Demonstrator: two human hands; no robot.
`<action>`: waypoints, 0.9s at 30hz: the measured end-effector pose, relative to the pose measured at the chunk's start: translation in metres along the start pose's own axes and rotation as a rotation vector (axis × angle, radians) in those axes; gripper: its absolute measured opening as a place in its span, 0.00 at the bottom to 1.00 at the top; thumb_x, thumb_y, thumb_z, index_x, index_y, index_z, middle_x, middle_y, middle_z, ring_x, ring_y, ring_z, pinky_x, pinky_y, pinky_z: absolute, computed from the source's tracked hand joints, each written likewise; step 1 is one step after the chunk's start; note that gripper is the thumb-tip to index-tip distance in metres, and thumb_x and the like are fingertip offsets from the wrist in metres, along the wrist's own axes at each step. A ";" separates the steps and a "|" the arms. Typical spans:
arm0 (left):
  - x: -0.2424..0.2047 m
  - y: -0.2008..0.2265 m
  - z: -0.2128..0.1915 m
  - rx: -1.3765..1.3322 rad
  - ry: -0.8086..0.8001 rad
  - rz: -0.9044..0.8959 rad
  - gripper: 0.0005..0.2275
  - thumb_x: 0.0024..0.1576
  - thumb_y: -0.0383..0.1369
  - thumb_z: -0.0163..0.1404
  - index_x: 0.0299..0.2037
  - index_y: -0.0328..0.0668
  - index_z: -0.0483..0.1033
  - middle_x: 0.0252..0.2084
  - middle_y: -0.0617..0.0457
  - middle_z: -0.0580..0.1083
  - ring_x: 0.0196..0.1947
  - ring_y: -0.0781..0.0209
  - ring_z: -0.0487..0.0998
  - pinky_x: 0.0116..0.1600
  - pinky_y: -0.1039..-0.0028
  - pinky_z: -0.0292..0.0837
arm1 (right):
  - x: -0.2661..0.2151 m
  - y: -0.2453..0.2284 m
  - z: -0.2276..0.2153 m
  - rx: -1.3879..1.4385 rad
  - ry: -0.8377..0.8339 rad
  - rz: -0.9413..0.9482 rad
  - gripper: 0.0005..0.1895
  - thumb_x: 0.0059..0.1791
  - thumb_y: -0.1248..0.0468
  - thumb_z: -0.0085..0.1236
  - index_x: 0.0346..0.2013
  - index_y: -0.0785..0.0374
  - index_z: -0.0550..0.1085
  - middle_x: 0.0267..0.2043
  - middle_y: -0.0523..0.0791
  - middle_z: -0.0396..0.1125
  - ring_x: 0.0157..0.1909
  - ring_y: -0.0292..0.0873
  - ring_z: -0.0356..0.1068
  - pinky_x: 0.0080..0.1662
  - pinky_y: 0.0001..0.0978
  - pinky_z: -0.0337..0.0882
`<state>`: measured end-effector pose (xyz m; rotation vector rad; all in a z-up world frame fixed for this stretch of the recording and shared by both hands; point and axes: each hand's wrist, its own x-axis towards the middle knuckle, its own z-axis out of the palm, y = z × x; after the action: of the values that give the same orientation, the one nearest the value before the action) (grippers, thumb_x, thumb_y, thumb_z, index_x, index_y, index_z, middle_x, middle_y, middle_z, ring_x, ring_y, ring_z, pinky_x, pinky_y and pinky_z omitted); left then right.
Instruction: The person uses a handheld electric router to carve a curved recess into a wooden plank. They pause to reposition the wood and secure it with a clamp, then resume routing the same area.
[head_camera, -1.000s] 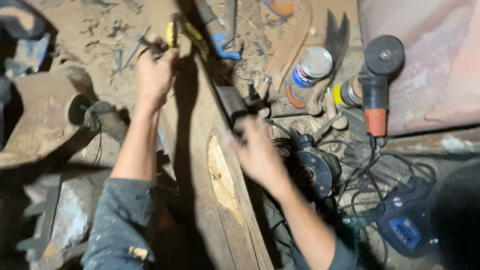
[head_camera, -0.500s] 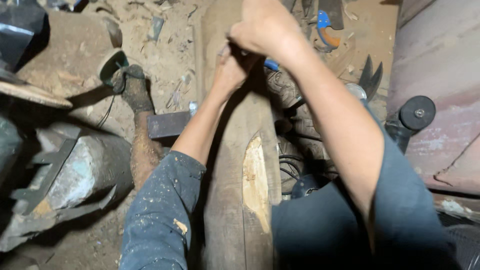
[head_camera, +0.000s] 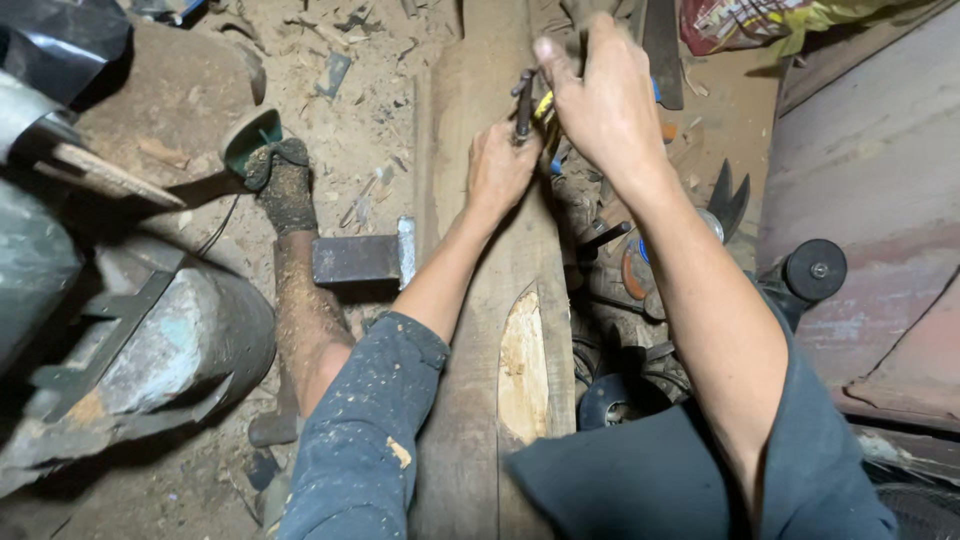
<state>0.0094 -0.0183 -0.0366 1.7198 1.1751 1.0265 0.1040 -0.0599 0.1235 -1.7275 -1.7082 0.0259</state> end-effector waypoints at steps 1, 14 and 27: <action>-0.005 -0.003 0.001 0.023 0.068 0.082 0.08 0.54 0.26 0.50 0.41 0.37 0.78 0.33 0.34 0.78 0.37 0.32 0.80 0.47 0.50 0.73 | -0.003 0.002 0.008 0.014 -0.079 0.069 0.22 0.53 0.57 0.67 0.40 0.76 0.70 0.38 0.60 0.70 0.41 0.62 0.73 0.46 0.51 0.70; -0.039 0.007 0.004 0.035 0.058 -0.010 0.07 0.59 0.32 0.49 0.39 0.40 0.80 0.37 0.34 0.78 0.41 0.33 0.78 0.47 0.51 0.73 | -0.029 0.015 0.018 0.059 0.047 -0.241 0.13 0.41 0.74 0.52 0.40 0.67 0.77 0.47 0.57 0.70 0.50 0.64 0.69 0.53 0.49 0.70; -0.037 -0.040 0.003 0.004 -0.029 0.142 0.09 0.54 0.31 0.50 0.41 0.38 0.80 0.35 0.37 0.79 0.39 0.39 0.80 0.43 0.57 0.75 | -0.013 -0.038 -0.003 -0.037 -0.430 0.235 0.18 0.43 0.67 0.60 0.43 0.77 0.69 0.41 0.66 0.69 0.51 0.66 0.71 0.52 0.50 0.70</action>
<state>-0.0087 -0.0443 -0.0814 1.8361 1.0490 1.0806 0.0705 -0.0774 0.1379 -2.0500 -1.7933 0.5082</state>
